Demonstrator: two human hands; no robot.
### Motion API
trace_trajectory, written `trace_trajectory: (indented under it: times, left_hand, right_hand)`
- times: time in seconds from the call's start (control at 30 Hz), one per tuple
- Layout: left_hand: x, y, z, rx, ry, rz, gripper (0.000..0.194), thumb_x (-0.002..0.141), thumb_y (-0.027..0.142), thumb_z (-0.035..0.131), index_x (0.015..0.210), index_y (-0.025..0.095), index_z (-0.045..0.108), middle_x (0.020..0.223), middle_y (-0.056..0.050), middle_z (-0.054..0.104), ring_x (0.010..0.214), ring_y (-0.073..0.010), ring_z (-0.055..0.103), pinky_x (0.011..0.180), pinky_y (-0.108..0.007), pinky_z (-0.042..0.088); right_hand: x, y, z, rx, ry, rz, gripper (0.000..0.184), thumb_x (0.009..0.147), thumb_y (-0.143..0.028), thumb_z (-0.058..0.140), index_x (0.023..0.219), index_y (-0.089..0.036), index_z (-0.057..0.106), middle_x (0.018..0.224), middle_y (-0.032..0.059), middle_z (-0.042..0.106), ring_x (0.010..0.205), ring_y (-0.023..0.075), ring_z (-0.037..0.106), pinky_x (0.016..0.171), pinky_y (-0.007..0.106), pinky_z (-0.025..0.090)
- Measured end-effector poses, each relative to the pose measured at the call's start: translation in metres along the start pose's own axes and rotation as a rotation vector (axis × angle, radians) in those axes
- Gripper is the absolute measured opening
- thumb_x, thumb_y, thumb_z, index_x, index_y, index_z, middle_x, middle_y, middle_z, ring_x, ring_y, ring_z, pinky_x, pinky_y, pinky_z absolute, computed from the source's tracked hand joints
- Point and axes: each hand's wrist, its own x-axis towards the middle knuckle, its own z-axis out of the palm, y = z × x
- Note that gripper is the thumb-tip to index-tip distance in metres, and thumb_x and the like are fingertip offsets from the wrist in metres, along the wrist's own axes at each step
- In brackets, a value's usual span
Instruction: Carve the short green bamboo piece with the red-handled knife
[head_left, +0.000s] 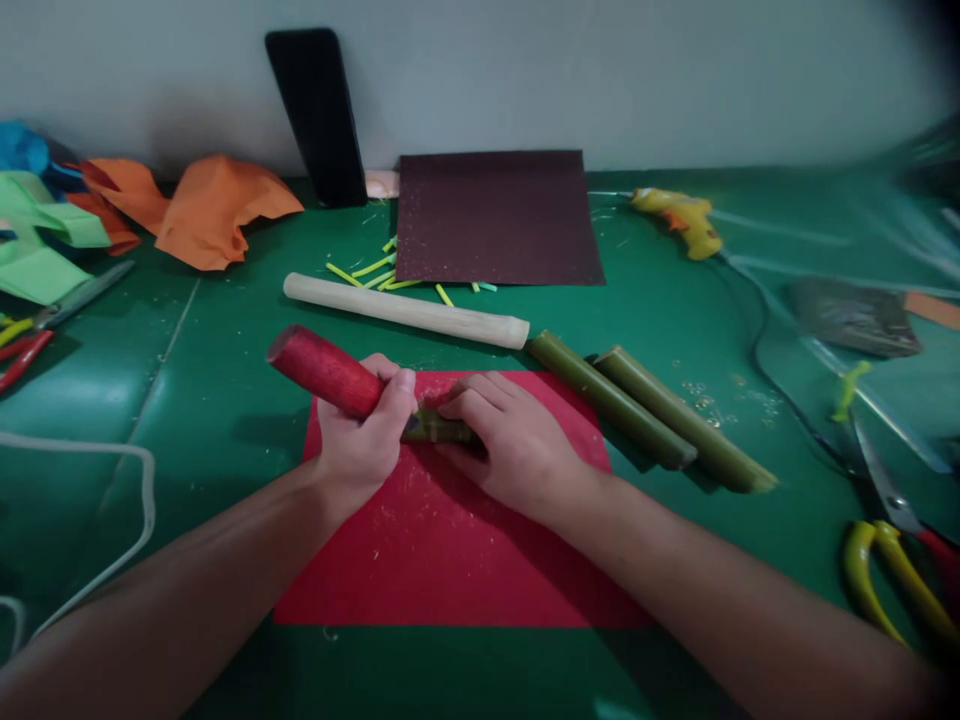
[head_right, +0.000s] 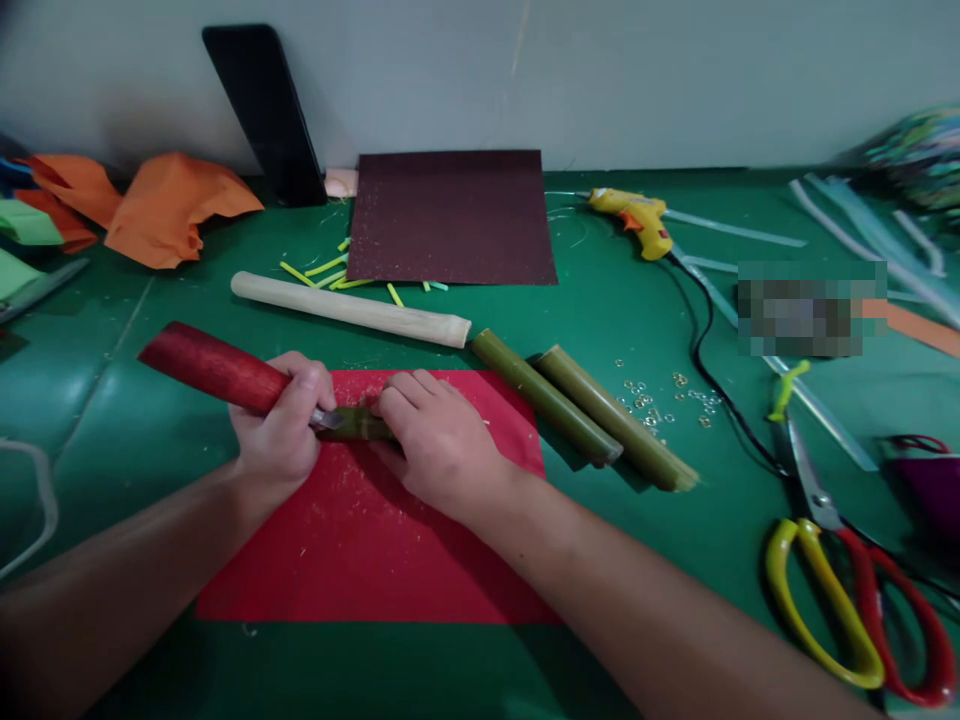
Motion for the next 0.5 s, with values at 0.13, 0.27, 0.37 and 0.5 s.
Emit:
trace_trajectory:
  times: [0.13,0.27,0.37,0.5]
  left_hand:
    - [-0.0008,-0.0017,-0.0026,0.033,-0.057,-0.005,0.026,0.082,0.018,0.063,0.058,0.018,0.053,0.055,0.004,0.048,0.049,-0.0073,0.044,0.046,-0.018,0.039]
    - [-0.0009,-0.0013,-0.0037,0.046,-0.121,-0.032,0.024,0.083,0.019,0.065,0.06,0.018,0.056,0.056,0.003,0.051,0.051,-0.0073,0.045,0.046,-0.018,0.041]
    - [-0.0005,-0.0011,-0.0032,0.04,-0.144,-0.045,0.025,0.083,0.02,0.065,0.06,0.017,0.056,0.056,0.003,0.051,0.049,-0.0067,0.044,0.046,-0.017,0.041]
    - [0.0005,-0.0008,-0.001,0.027,-0.149,-0.048,0.027,0.082,0.023,0.066,0.059,0.017,0.055,0.055,0.003,0.05,0.049,-0.0069,0.044,0.045,-0.018,0.041]
  right_hand:
    - [-0.0018,-0.0006,0.0044,0.016,0.042,0.04,0.013,0.084,-0.022,0.071,0.09,-0.013,0.063,0.094,0.0114,0.069,0.086,0.0244,0.06,0.074,0.037,0.049]
    - [-0.0009,0.0016,0.0047,0.029,0.08,0.011,0.016,0.08,-0.02,0.071,0.092,-0.015,0.063,0.092,0.0099,0.069,0.081,0.0222,0.058,0.07,0.035,0.047]
    - [0.0013,0.0029,0.0019,0.064,0.097,-0.014,0.019,0.077,-0.022,0.068,0.094,-0.016,0.063,0.093,0.0092,0.07,0.081,0.0214,0.057,0.072,0.034,0.048]
    - [0.0032,0.0068,-0.0024,0.146,0.069,-0.01,0.018,0.078,-0.022,0.068,0.094,-0.016,0.064,0.095,0.0092,0.07,0.085,0.0219,0.06,0.076,0.035,0.051]
